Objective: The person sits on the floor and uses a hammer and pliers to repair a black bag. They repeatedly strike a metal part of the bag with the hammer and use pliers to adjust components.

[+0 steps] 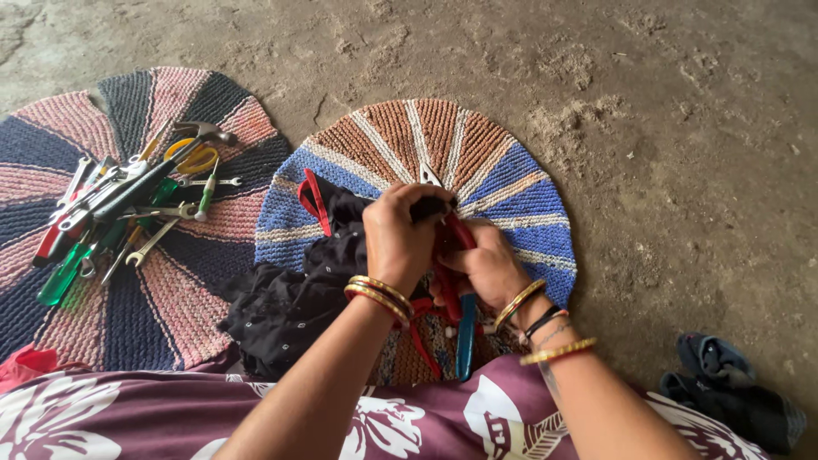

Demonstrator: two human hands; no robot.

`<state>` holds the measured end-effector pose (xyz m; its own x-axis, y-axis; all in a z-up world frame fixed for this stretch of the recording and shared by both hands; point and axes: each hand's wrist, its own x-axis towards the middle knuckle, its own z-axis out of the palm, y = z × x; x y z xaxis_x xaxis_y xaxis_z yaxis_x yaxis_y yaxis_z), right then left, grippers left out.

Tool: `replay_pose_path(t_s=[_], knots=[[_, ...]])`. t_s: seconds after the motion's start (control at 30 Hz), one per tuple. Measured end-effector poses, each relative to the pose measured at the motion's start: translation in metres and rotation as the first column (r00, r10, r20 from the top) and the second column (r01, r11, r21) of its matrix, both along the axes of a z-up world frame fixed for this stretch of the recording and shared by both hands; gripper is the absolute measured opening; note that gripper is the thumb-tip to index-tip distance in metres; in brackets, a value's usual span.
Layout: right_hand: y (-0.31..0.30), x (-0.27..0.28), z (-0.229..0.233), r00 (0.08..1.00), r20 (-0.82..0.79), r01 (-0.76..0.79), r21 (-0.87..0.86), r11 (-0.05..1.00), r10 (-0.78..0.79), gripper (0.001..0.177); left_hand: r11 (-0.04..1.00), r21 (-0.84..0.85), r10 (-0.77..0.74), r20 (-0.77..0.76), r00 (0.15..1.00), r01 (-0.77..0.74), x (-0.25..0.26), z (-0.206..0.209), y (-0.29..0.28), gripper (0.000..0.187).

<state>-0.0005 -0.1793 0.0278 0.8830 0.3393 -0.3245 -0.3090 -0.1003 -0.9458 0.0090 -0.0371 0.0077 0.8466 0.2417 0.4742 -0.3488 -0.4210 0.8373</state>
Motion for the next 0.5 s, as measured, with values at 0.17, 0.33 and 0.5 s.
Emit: replay_pose_path(t_s=[0.17,0.33,0.5], knots=[[0.004,-0.006,0.008,1.0,-0.014,-0.02,0.065,0.998,0.021,0.019,0.977,-0.185,0.07,-0.167,0.983,-0.101,0.035,0.013,0.016,0.019],[-0.004,0.003,0.012,1.0,-0.004,0.008,-0.025,1.0,-0.008,0.019,0.997,0.066,0.046,-0.055,0.997,-0.043,0.008,0.006,0.003,0.026],[-0.005,-0.004,0.01,0.999,-0.019,-0.048,0.018,0.999,0.049,0.019,0.985,-0.105,0.105,-0.246,0.963,-0.134,0.034,0.008,0.02,0.018]])
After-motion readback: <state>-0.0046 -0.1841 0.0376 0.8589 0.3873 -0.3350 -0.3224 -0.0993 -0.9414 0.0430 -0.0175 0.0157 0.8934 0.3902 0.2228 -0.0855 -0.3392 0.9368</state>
